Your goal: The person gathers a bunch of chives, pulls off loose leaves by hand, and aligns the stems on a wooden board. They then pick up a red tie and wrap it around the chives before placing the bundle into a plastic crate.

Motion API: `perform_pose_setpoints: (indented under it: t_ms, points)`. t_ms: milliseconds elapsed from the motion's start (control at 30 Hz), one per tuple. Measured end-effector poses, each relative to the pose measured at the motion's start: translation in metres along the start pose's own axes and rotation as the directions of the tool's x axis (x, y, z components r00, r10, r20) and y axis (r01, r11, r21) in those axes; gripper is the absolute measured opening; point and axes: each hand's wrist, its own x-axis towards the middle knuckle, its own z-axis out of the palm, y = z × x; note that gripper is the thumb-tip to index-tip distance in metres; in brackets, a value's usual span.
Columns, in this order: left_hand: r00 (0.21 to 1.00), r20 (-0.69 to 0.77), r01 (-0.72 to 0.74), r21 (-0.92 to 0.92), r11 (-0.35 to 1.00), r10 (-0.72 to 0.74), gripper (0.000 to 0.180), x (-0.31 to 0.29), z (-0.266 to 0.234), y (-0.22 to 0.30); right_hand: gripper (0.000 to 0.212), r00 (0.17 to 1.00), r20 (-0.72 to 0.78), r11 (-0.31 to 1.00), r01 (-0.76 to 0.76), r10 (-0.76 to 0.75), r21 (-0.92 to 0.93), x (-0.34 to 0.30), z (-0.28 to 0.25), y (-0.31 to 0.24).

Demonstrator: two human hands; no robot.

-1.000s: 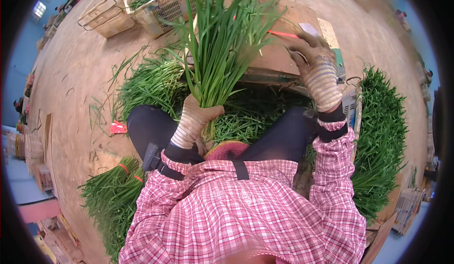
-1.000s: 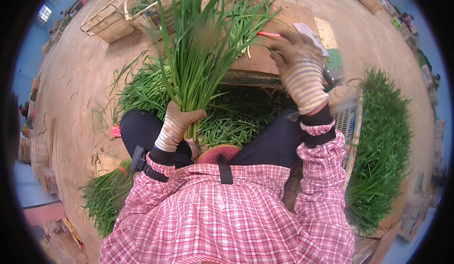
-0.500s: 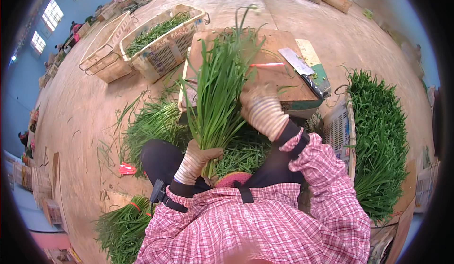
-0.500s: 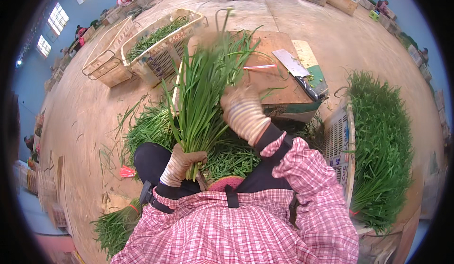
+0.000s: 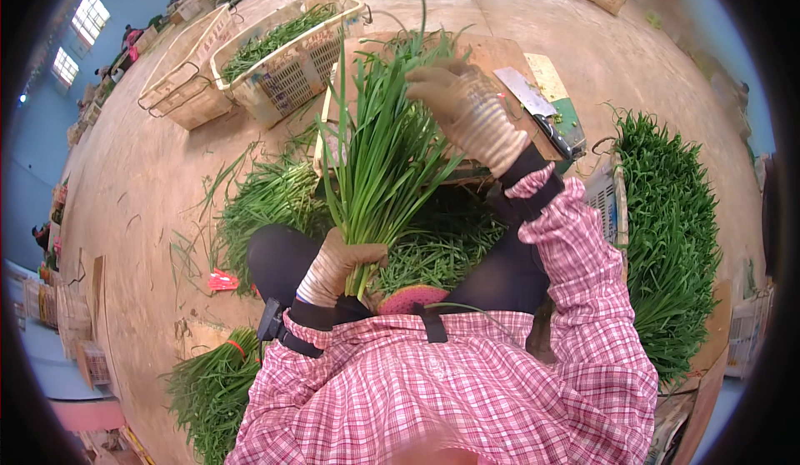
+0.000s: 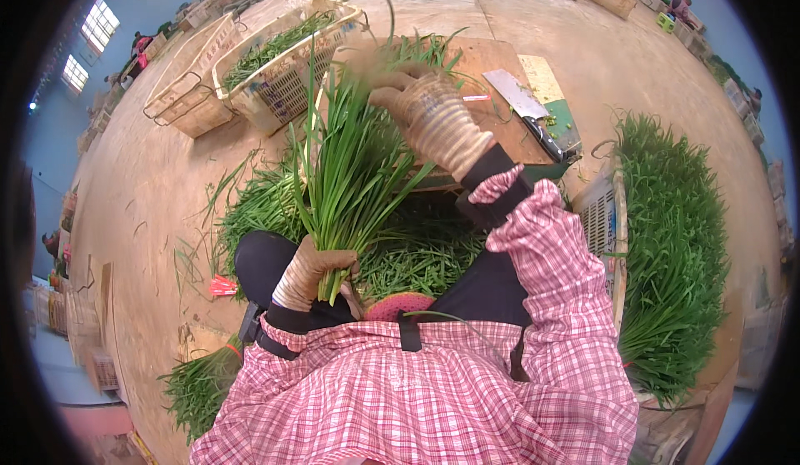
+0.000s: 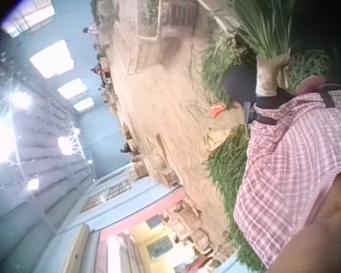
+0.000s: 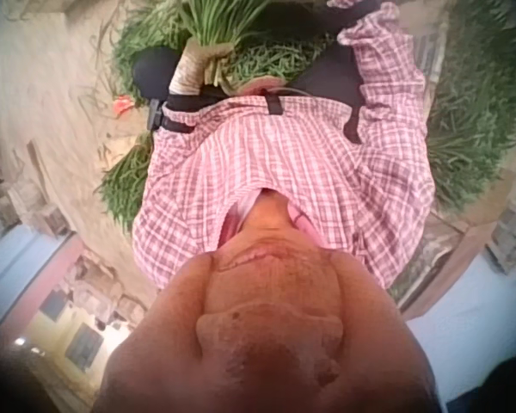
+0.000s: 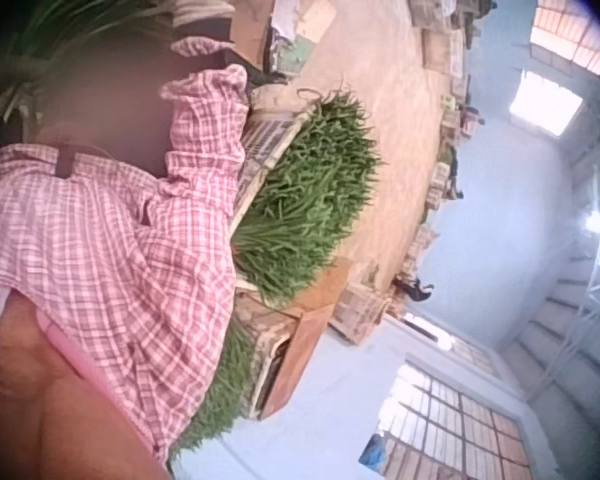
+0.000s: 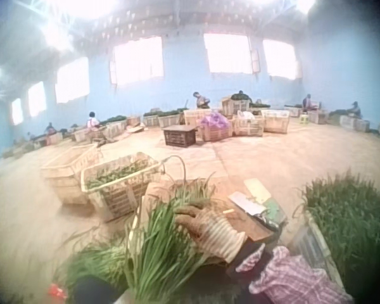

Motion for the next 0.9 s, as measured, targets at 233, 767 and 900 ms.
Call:
perform_pose_setpoints:
  t_ms: [233,767,900]
  points:
    - [0.999,0.045,0.010,0.011,1.000,-0.011,0.029,0.005,-0.003,-0.005,0.027,0.949,0.315,0.857,0.141,0.026,-0.496,0.005,-0.023,0.001]
    - [0.999,0.023,0.033,-0.099,0.995,-0.030,0.030,0.015,0.004,-0.007,0.018,0.821,0.406,0.911,-0.311,0.400,-0.270,-0.020,0.009,-0.120]
    - [0.996,0.073,0.054,-0.180,0.982,-0.042,0.028,0.014,0.001,-0.005,0.022,0.623,0.265,0.677,-0.677,0.736,-0.289,-0.018,0.007,-0.093]
